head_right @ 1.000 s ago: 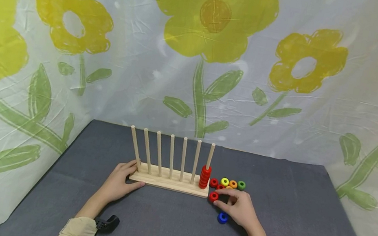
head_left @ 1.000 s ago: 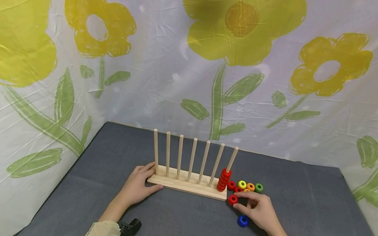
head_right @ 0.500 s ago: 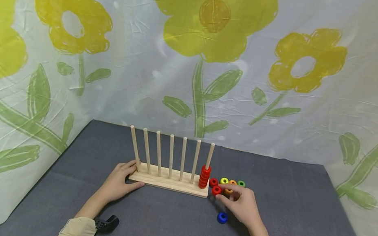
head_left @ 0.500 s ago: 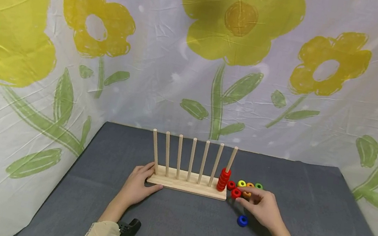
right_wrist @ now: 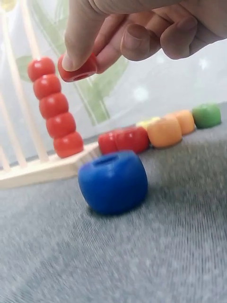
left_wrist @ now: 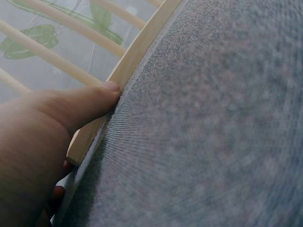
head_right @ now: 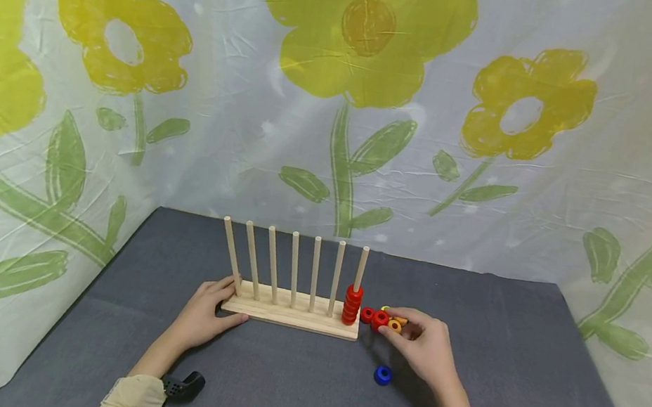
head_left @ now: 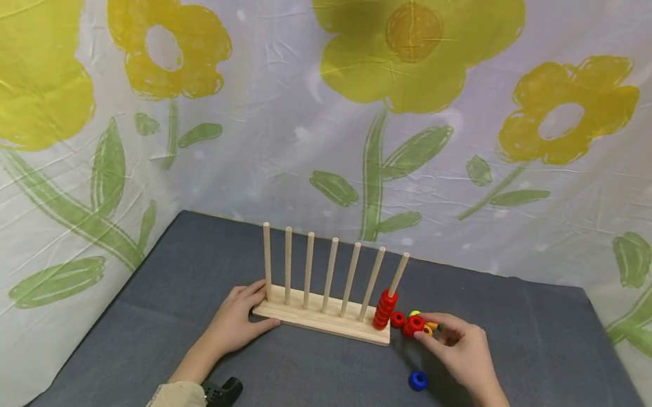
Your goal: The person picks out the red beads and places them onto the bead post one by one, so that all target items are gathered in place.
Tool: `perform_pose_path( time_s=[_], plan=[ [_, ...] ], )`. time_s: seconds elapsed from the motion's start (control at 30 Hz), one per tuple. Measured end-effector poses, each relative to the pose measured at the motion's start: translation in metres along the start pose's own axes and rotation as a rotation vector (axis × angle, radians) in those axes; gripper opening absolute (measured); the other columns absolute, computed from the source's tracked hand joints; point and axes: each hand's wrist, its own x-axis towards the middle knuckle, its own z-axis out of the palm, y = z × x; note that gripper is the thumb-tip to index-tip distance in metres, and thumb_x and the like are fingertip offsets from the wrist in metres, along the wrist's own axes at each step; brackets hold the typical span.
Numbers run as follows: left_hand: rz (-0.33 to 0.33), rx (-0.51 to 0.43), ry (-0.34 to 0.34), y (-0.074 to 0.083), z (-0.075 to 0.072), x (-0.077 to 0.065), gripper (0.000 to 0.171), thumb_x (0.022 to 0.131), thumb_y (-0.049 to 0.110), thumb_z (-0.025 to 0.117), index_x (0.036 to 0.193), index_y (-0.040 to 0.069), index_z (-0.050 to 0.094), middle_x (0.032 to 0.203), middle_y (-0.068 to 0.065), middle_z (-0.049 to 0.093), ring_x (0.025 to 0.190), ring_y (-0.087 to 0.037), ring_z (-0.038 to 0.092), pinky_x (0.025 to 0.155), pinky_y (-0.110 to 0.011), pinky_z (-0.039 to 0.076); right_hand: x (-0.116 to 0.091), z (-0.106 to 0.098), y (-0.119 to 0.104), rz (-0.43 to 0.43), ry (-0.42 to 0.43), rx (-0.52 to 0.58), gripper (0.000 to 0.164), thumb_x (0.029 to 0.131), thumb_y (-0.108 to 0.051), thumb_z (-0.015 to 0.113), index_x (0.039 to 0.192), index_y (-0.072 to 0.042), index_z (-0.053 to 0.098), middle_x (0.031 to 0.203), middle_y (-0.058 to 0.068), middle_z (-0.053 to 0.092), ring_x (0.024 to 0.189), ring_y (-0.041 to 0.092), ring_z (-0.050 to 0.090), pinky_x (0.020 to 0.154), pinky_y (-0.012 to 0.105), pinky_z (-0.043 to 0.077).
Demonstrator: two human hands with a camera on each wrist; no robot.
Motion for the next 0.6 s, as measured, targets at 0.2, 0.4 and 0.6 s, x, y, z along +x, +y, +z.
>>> perform_pose_path(
  time_s=[0.2,0.4,0.6],
  plan=[
    [0.0,0.001,0.0,0.0,0.0,0.0,0.08,0.093,0.038,0.083,0.156,0.0,0.051,0.165,-0.017,0.045,0.142,-0.042,0.045,0.114,-0.064,0.04,0.001,-0.008,-0.011,0.032,0.015,-0.008,0.028,0.087,-0.014,0.089,0.114,-0.014,0.082,0.06,-0.008,0.057,0.05,0.005,0.043,0.044,0.025,0.035],
    [0.006,0.001,-0.001,-0.001,0.0,0.0,0.08,0.093,0.037,0.083,0.156,0.0,0.051,0.165,-0.018,0.045,0.141,-0.042,0.045,0.114,-0.064,0.04,0.002,-0.011,-0.015,0.012,0.032,-0.024,0.029,0.086,-0.012,0.09,0.114,-0.013,0.081,0.061,-0.009,0.057,0.05,0.006,0.044,0.044,0.025,0.036],
    [0.009,0.007,-0.002,-0.001,0.0,0.0,0.08,0.093,0.037,0.083,0.156,0.0,0.051,0.165,-0.018,0.045,0.141,-0.043,0.045,0.113,-0.064,0.041,0.002,-0.01,-0.015,-0.007,0.049,-0.029,0.029,0.086,-0.011,0.09,0.114,-0.014,0.082,0.062,-0.009,0.058,0.05,0.006,0.044,0.044,0.025,0.036]
  ],
)
